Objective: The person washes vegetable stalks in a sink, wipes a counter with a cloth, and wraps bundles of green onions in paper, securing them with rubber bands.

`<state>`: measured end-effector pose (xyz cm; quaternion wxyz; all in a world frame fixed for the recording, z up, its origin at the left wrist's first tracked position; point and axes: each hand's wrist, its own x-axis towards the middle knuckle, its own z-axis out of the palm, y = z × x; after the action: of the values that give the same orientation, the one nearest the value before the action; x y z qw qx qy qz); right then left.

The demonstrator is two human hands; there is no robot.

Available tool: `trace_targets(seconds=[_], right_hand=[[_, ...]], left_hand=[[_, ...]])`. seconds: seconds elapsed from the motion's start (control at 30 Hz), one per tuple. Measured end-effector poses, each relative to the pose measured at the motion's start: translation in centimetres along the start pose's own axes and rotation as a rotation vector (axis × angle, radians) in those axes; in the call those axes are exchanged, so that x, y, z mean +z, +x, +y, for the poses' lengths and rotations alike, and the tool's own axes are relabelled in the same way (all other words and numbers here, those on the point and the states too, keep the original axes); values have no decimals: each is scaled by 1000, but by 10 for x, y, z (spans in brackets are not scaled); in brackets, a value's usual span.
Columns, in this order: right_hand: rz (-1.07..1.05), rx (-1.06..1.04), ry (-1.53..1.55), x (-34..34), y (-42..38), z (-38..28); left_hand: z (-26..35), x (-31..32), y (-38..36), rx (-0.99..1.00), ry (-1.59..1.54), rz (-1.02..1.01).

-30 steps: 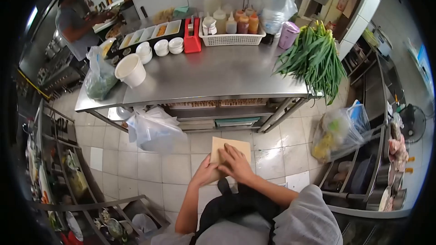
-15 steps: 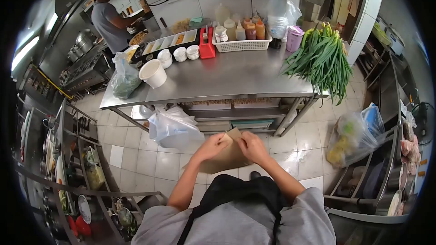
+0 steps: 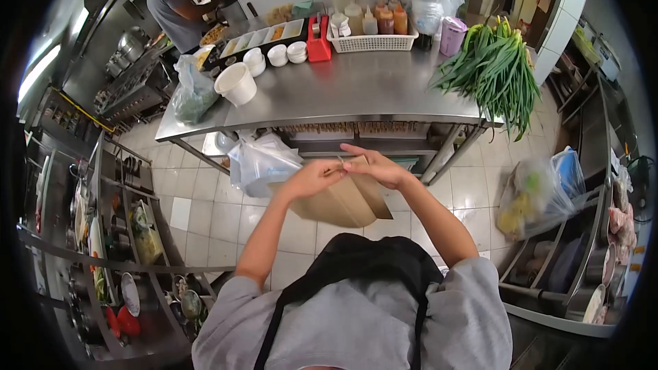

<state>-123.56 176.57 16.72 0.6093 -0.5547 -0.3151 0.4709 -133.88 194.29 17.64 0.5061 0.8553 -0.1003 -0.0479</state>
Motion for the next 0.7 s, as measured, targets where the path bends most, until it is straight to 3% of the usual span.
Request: trace_targets(seconds=[0.03, 0.1, 0.27, 0.37, 0.47, 0.6, 0.7], right_hand=[[30, -28, -35, 3, 4, -1], [101, -23, -147, 5, 14, 1], [405, -232, -353, 28, 26, -1], [524, -192, -544, 33, 32, -3], [629, -205, -521, 30, 51, 11], [634, -268, -661, 14, 72, 30], [615, -90, -742, 13, 81, 32]], left_hand=[[3, -6, -1, -3, -4, 2], [15, -16, -6, -183, 272, -17], [8, -7, -8, -136, 400, 265], [1, -2, -5, -144, 568, 367], [-11, 3, 2, -96, 706, 459], [-37, 16, 6, 46, 811, 642], [-52, 21, 8, 28, 817, 660]])
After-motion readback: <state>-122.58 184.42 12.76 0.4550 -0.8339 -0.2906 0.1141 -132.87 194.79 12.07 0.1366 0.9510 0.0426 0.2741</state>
